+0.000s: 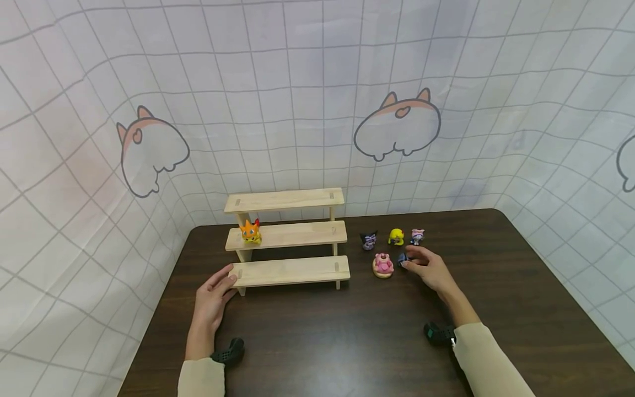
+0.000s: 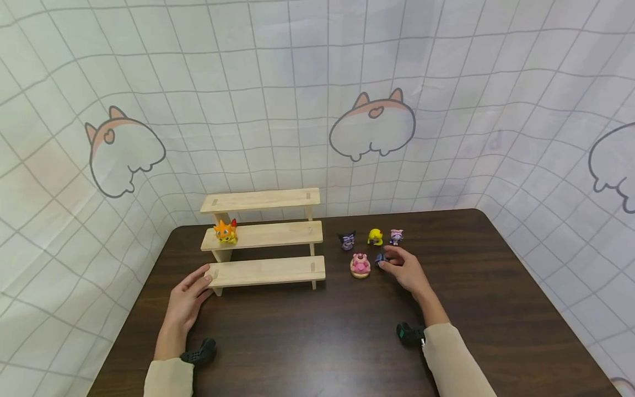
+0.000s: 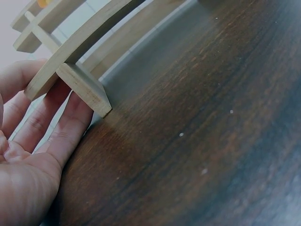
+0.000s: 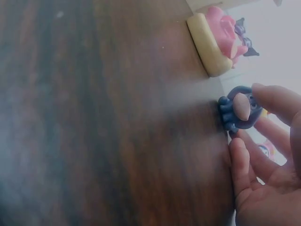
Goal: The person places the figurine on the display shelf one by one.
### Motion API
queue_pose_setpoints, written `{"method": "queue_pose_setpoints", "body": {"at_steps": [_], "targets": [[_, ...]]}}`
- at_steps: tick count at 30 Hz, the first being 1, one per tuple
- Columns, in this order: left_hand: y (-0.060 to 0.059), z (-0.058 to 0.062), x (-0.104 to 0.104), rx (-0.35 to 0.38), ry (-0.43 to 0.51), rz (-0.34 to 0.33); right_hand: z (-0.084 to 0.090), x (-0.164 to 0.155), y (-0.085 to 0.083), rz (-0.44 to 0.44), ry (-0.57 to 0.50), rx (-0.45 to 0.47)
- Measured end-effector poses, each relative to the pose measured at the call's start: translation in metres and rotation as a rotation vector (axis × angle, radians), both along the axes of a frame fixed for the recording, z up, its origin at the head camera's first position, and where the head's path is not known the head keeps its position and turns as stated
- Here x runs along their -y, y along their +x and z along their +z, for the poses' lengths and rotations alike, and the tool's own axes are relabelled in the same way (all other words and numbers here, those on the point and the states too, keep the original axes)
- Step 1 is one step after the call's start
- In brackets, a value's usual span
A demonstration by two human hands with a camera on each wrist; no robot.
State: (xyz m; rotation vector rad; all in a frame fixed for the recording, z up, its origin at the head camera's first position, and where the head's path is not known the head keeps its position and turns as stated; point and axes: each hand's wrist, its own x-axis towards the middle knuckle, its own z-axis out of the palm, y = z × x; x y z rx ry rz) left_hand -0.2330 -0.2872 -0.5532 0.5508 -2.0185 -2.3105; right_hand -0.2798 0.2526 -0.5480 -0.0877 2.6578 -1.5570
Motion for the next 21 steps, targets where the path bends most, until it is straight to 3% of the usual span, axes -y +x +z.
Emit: {"method": "queue_pose_setpoints", "body": {"at_steps": [8, 21], "targets": [[0.0002, -0.0011, -0.0002, -0.002, 0.01, 0.011, -0.0018, 0.0004, -0.004, 0.001, 0.059, 0.02], [0.0004, -0.0029, 0.0005, -0.011, 0.002, 0.005, 0.0003, 0.0055, -0.0016, -0.007, 0.046, 0.02]]}}
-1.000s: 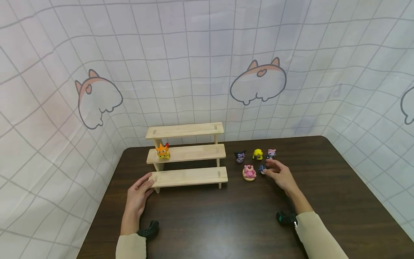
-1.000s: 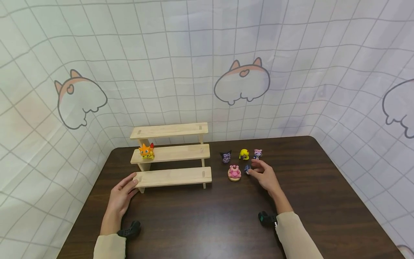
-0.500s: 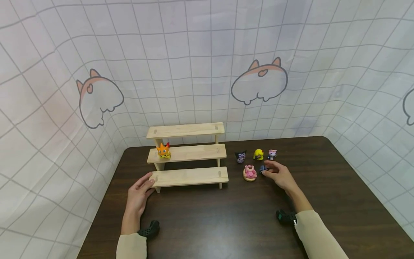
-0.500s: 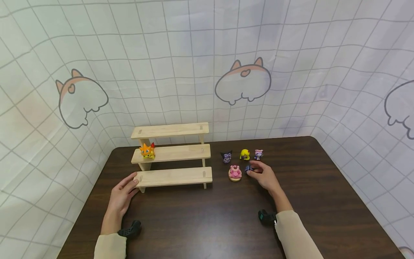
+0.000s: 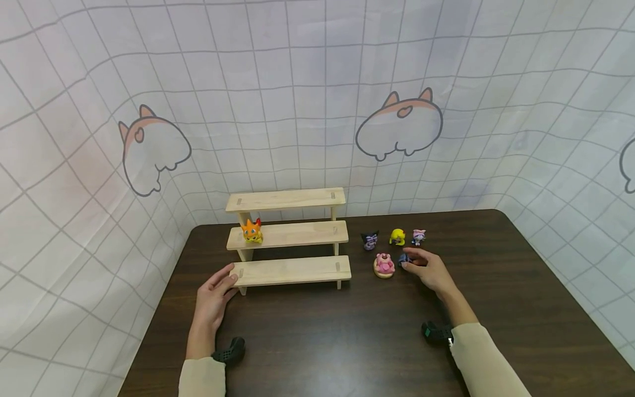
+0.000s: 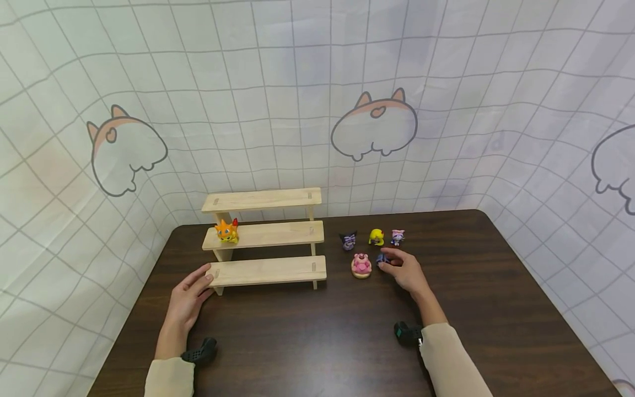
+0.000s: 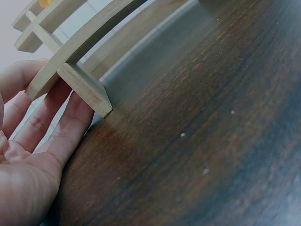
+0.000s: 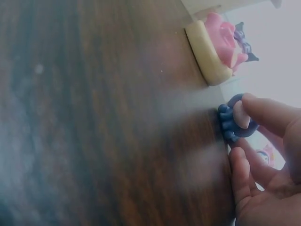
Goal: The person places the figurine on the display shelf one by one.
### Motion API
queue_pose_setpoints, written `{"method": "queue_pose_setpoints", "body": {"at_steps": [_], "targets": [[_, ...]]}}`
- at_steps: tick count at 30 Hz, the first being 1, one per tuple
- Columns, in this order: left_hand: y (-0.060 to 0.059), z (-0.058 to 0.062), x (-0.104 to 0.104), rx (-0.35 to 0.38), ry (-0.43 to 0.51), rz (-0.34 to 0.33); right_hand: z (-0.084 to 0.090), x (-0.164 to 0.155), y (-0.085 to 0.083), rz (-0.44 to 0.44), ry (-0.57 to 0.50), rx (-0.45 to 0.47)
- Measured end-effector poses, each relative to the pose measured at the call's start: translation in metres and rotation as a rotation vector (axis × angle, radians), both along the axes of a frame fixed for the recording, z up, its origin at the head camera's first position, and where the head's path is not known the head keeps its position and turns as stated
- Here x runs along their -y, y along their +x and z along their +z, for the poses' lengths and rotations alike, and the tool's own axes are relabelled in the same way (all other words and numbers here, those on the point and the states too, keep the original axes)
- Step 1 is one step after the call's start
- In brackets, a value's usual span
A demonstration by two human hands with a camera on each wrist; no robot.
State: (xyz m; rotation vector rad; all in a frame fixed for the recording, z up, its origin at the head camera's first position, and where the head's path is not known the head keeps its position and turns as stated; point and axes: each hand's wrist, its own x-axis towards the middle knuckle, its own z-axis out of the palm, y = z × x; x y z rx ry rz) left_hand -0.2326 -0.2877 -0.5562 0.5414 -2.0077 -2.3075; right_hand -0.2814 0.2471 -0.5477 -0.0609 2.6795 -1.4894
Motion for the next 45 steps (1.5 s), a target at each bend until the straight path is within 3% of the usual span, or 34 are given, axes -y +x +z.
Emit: {"method": "queue_pose_setpoints", "body": {"at_steps": [27, 45], "targets": [[0.0, 0.0, 0.001, -0.005, 0.027, -0.001, 0.0, -0.001, 0.005, -0.079, -0.091, -0.017], [0.0, 0.0, 0.001, -0.007, 0.022, -0.005, 0.024, 0.014, 0.018, -0.033, -0.103, -0.073]]}}
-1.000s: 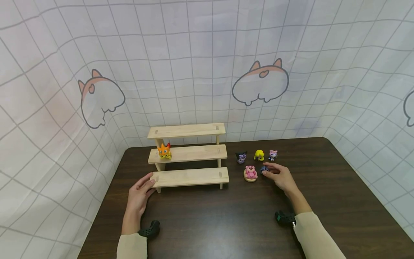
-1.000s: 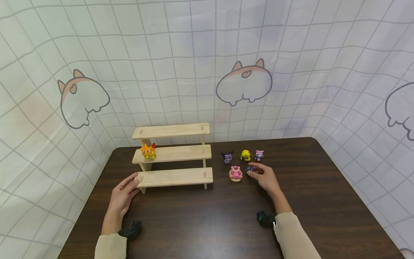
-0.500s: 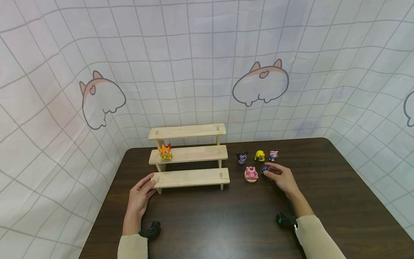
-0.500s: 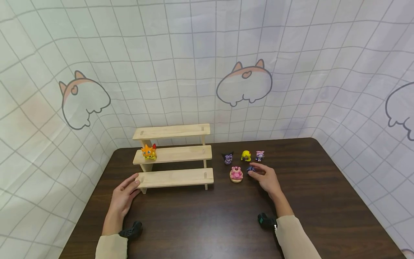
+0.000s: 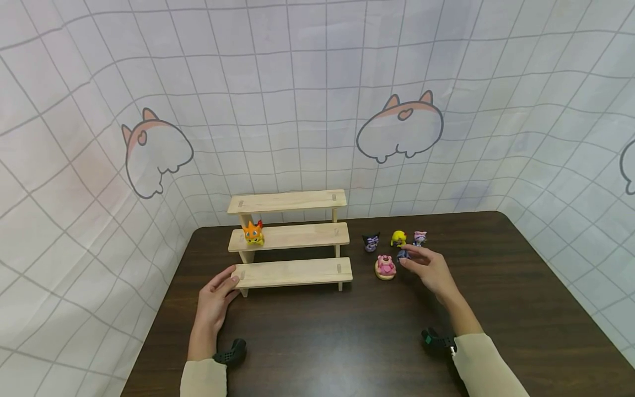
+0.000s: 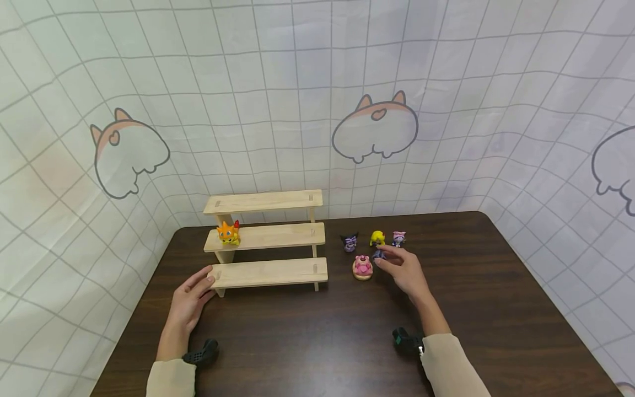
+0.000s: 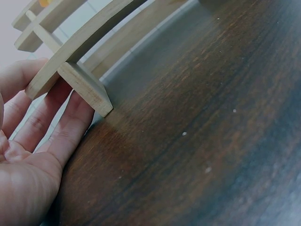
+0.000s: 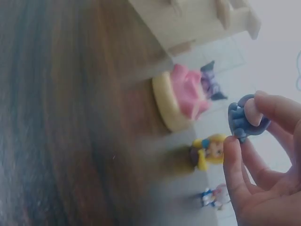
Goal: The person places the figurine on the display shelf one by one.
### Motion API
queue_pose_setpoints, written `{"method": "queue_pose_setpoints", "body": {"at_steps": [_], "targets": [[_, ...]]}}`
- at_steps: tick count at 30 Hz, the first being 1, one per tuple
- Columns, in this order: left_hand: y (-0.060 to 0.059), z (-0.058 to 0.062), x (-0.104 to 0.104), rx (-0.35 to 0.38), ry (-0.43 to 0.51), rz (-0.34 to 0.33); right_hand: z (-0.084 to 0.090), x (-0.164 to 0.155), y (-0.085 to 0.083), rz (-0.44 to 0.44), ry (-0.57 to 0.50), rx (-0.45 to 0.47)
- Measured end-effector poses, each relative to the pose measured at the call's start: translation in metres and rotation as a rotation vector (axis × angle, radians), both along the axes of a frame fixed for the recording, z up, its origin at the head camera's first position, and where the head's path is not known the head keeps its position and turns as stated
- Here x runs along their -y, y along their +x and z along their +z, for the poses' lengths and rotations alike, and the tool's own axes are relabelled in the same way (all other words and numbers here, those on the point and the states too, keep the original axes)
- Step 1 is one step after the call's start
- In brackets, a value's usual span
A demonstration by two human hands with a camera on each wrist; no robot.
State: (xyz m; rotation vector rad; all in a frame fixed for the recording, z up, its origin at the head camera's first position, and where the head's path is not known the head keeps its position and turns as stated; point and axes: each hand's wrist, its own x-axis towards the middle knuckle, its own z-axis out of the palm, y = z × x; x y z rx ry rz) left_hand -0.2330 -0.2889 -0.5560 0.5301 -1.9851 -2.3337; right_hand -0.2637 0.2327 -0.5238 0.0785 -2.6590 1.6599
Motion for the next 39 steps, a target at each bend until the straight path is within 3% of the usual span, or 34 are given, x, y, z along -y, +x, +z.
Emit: {"method": "queue_pose_setpoints", "body": {"at_steps": [13, 26, 39], "targets": [[0.0, 0.002, 0.001, 0.012, -0.02, 0.005, 0.028, 0.02, 0.011, 0.042, -0.025, -0.07], [0.0, 0.002, 0.0, 0.02, -0.02, 0.008, 0.052, 0.047, 0.018, 0.143, -0.078, -0.124], [0.0, 0.002, 0.0, 0.014, -0.023, 0.0, 0.066, 0.075, 0.019, 0.225, -0.168, -0.154]]}}
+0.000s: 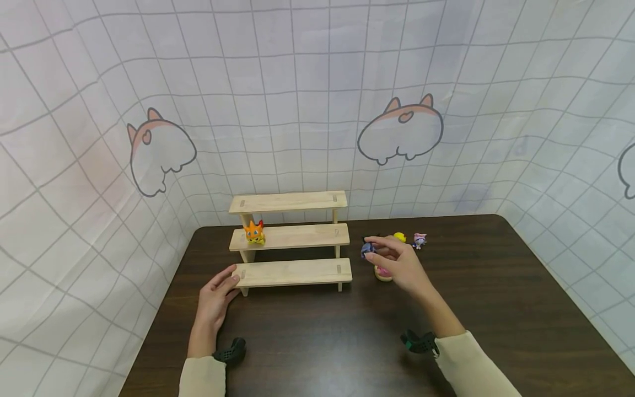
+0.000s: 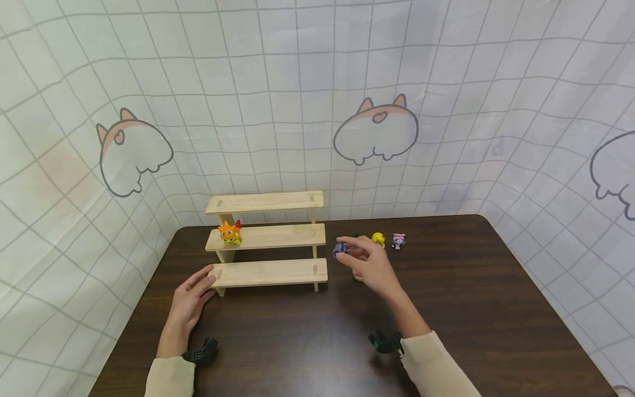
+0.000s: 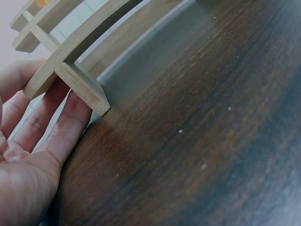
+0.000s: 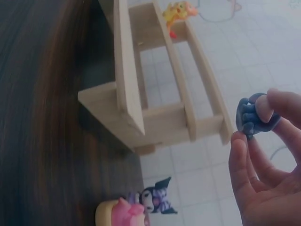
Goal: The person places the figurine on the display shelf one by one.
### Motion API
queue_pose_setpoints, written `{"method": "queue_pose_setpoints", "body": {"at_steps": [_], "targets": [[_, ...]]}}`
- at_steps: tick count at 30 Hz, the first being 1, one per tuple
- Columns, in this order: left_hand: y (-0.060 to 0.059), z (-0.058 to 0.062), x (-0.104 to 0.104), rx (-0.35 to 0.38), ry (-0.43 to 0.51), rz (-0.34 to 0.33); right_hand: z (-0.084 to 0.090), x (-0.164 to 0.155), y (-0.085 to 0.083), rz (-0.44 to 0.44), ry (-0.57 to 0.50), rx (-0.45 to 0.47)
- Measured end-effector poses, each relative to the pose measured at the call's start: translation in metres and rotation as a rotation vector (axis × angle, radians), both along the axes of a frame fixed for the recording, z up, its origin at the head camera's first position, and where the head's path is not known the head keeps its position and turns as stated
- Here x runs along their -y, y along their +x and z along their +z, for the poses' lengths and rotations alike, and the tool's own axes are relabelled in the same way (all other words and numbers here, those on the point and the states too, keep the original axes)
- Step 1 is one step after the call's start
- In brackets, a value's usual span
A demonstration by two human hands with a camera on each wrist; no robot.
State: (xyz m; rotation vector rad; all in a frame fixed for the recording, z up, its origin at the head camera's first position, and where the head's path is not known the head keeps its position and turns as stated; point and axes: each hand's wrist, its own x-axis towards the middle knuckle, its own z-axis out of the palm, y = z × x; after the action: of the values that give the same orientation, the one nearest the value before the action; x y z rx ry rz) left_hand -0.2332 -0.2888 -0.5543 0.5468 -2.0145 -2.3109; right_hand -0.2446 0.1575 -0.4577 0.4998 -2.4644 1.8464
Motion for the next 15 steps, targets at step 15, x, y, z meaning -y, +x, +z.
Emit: {"method": "queue_pose_setpoints", "body": {"at_steps": [15], "targets": [[0.0, 0.0, 0.0, 0.004, 0.003, -0.006, 0.01, 0.031, -0.005, 0.073, -0.018, -0.071]]}}
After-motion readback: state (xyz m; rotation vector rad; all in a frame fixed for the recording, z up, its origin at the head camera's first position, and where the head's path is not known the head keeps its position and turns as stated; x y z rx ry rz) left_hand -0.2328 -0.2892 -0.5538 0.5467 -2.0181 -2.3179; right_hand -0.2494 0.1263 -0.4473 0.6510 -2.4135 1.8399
